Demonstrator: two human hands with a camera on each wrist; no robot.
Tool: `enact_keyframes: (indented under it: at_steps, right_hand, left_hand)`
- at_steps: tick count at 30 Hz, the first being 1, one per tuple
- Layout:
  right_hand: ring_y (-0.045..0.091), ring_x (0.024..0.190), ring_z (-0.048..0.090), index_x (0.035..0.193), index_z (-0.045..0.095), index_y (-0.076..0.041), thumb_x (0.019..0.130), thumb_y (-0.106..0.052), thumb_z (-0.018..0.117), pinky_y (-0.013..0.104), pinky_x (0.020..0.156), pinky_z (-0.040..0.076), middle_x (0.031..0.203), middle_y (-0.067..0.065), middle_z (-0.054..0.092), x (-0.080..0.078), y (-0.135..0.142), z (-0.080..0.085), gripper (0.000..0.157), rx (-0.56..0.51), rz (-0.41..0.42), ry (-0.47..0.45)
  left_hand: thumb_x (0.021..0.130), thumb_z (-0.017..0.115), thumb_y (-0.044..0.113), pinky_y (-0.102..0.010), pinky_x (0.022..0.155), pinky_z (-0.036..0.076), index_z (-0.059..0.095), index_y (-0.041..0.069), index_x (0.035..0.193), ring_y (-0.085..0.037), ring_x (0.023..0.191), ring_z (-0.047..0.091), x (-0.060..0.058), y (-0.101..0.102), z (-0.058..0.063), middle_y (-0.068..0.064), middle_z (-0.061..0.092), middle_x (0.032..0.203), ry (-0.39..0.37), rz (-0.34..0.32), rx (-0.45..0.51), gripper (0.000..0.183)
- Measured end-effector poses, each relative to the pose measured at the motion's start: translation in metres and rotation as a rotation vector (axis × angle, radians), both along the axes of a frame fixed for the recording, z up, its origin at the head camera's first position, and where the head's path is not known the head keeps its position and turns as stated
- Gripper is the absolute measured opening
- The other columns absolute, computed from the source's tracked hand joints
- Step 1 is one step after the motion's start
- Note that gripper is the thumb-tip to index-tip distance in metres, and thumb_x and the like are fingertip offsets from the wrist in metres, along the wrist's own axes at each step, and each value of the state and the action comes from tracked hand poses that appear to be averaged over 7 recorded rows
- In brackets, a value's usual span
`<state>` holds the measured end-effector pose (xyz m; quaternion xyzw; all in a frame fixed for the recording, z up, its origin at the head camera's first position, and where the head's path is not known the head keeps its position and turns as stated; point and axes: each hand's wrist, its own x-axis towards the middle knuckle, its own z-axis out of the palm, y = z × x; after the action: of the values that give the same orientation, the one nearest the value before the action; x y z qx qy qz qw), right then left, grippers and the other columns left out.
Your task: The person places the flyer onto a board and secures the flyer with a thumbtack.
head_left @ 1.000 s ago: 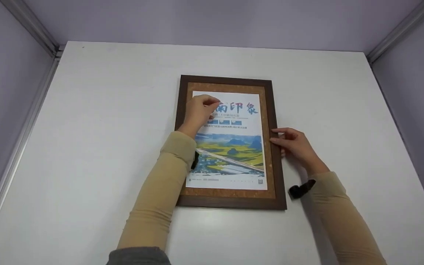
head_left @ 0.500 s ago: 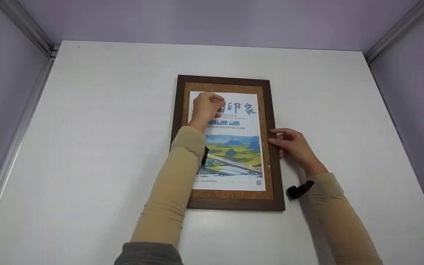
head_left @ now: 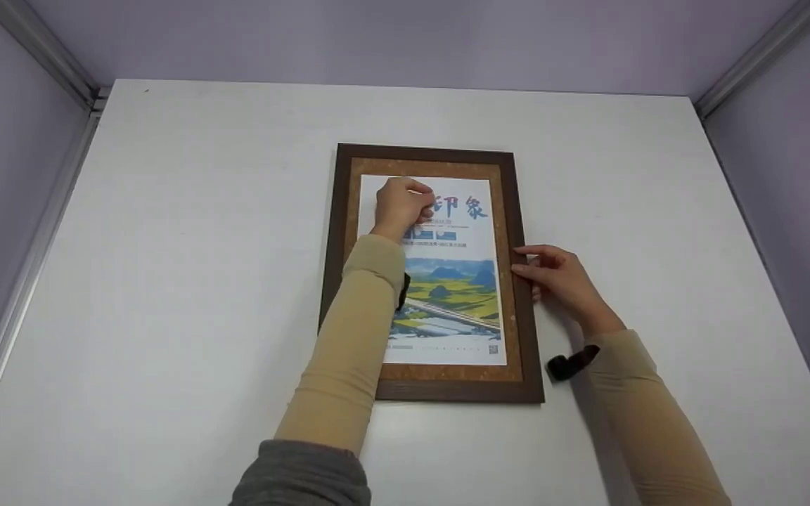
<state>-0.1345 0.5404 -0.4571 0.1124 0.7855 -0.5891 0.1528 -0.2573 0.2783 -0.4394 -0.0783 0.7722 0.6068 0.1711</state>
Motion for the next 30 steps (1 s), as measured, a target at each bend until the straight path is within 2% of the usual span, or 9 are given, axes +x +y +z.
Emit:
enact_keyframes:
  at_steps: [6, 11, 14, 18, 25, 30]
  right_hand:
    - [0.007, 0.054, 0.052, 0.135, 0.057, -0.002, 0.094, -0.014, 0.070, 0.021, 0.053, 0.050, 0.085, 0.000, 0.055, 0.002, -0.003, 0.002, 0.046, -0.004, 0.002, -0.005]
    - [0.008, 0.054, 0.052, 0.135, 0.056, 0.003, 0.094, -0.010, 0.068, 0.021, 0.053, 0.050, 0.082, 0.000, 0.055, 0.005, -0.012, 0.017, 0.045, -0.023, 0.007, -0.008]
    - [0.008, 0.055, 0.052, 0.136, 0.054, 0.004, 0.094, -0.009, 0.067, 0.022, 0.054, 0.050, 0.081, 0.000, 0.054, 0.007, -0.016, 0.024, 0.046, -0.026, 0.014, -0.005]
    - [0.008, 0.055, 0.052, 0.136, 0.054, 0.004, 0.094, -0.008, 0.067, 0.022, 0.054, 0.049, 0.080, 0.000, 0.054, 0.007, -0.017, 0.026, 0.045, -0.025, 0.014, -0.005]
    - [0.009, 0.056, 0.052, 0.136, 0.056, 0.003, 0.094, -0.009, 0.067, 0.022, 0.054, 0.050, 0.080, 0.001, 0.053, 0.006, -0.017, 0.026, 0.045, -0.014, 0.016, -0.006]
    - [0.009, 0.056, 0.052, 0.135, 0.057, 0.002, 0.094, -0.010, 0.068, 0.023, 0.055, 0.050, 0.080, 0.001, 0.054, 0.007, -0.017, 0.028, 0.044, -0.001, 0.012, -0.007]
  left_hand:
    - [0.097, 0.065, 0.016, -0.018, 0.057, 0.050, 0.072, 0.005, 0.106, -0.008, 0.061, 0.063, -0.003, -0.003, 0.000, -0.009, 0.072, 0.091, -0.029, -0.014, -0.052, 0.016]
    - [0.097, 0.064, 0.018, -0.018, 0.055, 0.048, 0.073, 0.007, 0.105, -0.008, 0.058, 0.060, -0.007, -0.005, -0.002, -0.006, 0.069, 0.086, -0.054, -0.025, -0.069, 0.016]
    - [0.097, 0.064, 0.018, -0.020, 0.054, 0.049, 0.072, 0.008, 0.105, -0.009, 0.057, 0.058, -0.009, -0.006, -0.004, -0.005, 0.068, 0.087, -0.066, -0.035, -0.053, 0.015]
    - [0.097, 0.063, 0.018, -0.021, 0.054, 0.051, 0.072, 0.009, 0.105, -0.010, 0.058, 0.058, -0.009, -0.008, -0.006, -0.004, 0.068, 0.087, -0.078, -0.041, -0.031, 0.015]
    - [0.096, 0.062, 0.015, -0.022, 0.051, 0.047, 0.072, 0.003, 0.089, -0.010, 0.052, 0.052, -0.008, -0.012, -0.005, -0.003, 0.060, 0.068, -0.081, -0.033, -0.007, 0.017]
    - [0.096, 0.063, 0.017, -0.020, 0.051, 0.046, 0.071, 0.005, 0.098, -0.008, 0.052, 0.051, -0.008, -0.012, -0.005, -0.001, 0.058, 0.067, -0.108, -0.023, 0.035, 0.014]
